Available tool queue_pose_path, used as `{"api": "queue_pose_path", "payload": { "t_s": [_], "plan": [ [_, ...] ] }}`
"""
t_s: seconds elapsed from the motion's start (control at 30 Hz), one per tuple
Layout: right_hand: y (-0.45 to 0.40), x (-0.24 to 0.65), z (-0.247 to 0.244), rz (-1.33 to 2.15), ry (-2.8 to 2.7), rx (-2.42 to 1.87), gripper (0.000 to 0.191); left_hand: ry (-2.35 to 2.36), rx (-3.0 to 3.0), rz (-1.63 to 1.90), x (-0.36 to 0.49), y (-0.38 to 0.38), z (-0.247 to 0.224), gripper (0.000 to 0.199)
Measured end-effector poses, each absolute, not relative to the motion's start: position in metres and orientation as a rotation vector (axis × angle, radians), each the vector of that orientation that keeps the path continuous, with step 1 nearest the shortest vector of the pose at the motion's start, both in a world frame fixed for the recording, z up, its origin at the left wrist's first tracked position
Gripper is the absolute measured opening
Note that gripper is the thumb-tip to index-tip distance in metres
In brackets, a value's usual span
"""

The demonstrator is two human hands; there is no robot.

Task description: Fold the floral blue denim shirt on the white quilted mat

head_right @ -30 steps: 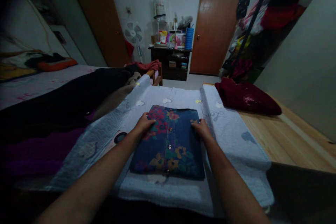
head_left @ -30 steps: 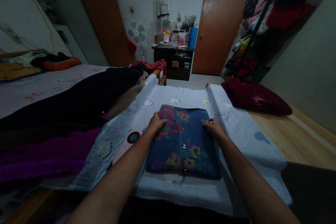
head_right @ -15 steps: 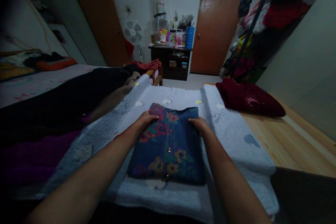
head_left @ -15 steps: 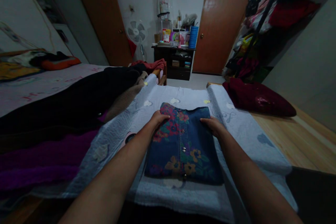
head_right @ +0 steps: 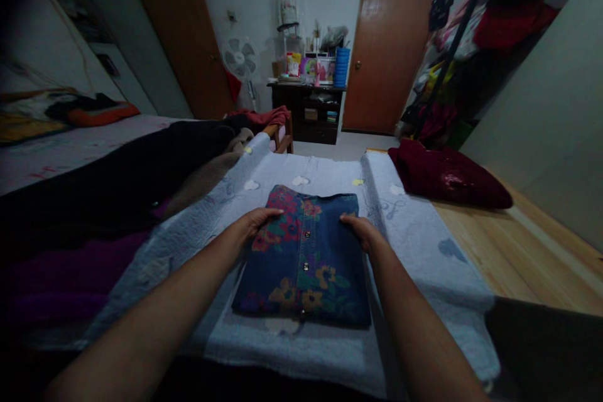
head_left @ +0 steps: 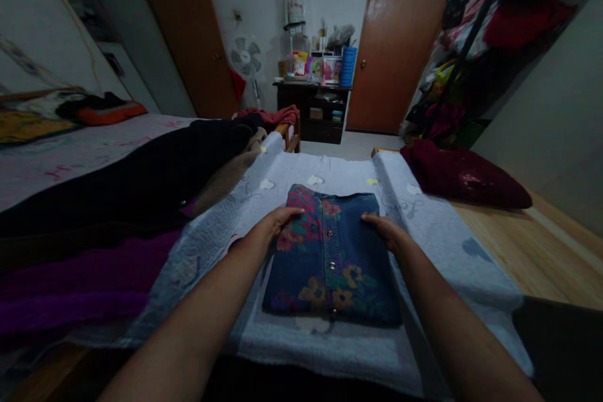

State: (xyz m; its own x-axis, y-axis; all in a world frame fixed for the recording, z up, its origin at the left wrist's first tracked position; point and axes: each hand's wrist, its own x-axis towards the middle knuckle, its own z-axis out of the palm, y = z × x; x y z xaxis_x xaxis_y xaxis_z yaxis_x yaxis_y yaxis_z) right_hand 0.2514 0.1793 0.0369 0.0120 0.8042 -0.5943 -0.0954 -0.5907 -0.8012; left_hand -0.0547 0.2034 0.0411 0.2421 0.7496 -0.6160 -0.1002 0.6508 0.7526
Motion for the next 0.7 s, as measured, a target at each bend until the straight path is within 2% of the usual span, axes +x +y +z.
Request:
{"api": "queue_pose_path", "payload": {
  "t_s": [0.27, 0.53, 0.7],
  "plan": [
    [0.184, 0.245, 0.036, 1.72, -0.702, -1.502, 0.005, 1.229, 0.71, 0.735, -0.04, 0.197, 0.047, 0.025],
    [0.185, 0.255, 0.037, 1.666, -0.663, -1.41, 0.016, 1.194, 0.781, 0.971, -0.035, 0.193, 0.05, 0.041],
    [0.187, 0.26, 0.057, 1.697, -0.679, -1.344, 0.018, 1.183, 0.749, 1.012, -0.034, 0.191, 0.069, 0.032]
  ]
}}
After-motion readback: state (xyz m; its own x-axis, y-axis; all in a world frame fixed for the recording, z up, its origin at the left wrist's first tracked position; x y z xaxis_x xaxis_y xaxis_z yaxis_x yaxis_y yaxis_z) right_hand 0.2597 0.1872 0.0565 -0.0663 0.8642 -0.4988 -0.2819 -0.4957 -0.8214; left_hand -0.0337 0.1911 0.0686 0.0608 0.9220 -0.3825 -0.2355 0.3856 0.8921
